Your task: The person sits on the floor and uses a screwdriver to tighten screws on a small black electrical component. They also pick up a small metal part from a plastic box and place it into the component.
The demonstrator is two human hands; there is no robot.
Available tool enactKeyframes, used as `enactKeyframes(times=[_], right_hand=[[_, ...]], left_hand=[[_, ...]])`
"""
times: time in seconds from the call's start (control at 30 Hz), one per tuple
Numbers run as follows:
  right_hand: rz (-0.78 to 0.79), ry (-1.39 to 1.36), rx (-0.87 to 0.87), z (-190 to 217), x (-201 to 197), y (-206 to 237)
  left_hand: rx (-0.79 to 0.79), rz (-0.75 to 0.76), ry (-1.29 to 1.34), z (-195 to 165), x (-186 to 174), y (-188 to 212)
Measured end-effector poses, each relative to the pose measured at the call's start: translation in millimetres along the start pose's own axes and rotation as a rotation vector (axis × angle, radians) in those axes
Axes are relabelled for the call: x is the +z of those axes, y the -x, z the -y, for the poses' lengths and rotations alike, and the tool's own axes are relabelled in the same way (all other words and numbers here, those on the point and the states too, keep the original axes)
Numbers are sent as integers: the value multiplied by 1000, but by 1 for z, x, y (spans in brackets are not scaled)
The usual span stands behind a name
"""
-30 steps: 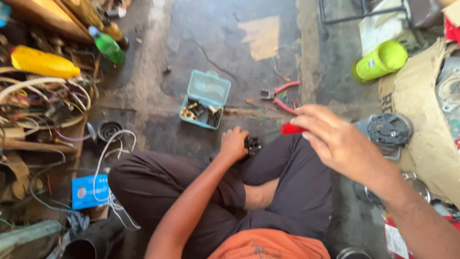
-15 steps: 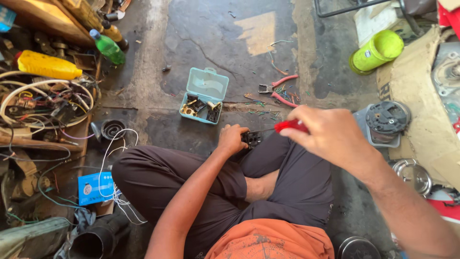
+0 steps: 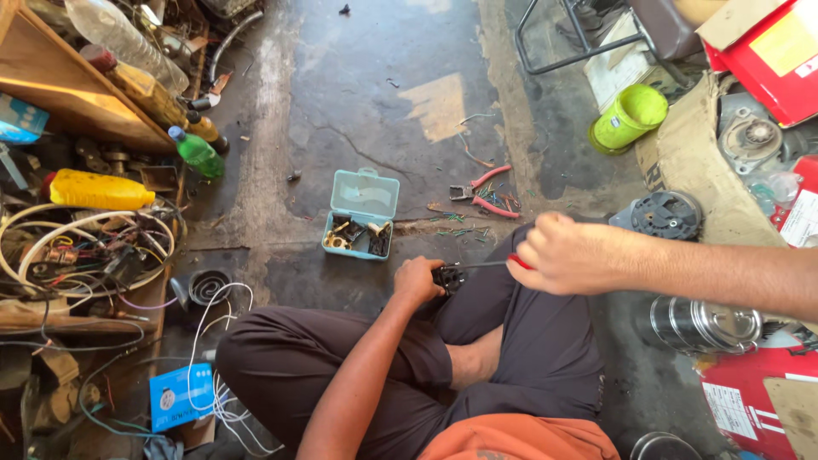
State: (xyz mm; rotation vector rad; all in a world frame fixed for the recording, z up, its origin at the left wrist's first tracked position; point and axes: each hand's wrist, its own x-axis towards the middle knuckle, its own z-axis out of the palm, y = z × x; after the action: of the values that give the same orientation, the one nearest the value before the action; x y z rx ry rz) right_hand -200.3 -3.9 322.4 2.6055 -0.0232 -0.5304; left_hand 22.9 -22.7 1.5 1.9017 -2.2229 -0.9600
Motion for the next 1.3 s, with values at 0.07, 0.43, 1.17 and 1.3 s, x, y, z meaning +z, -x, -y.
enactKeyframes(times=[0.07, 0.43, 1.17, 1.3], right_hand=[[116, -153, 21, 3, 8, 1], [388, -659, 546, 6, 3, -9], [-129, -944, 601, 22, 68, 16], [-193, -718, 425, 18, 51, 18]], left_hand=[[7, 0, -13, -1, 1, -1], [-7, 6, 29, -8, -9, 4], [-26, 27, 27, -6, -2, -4], [0, -9, 36, -3, 1, -3]])
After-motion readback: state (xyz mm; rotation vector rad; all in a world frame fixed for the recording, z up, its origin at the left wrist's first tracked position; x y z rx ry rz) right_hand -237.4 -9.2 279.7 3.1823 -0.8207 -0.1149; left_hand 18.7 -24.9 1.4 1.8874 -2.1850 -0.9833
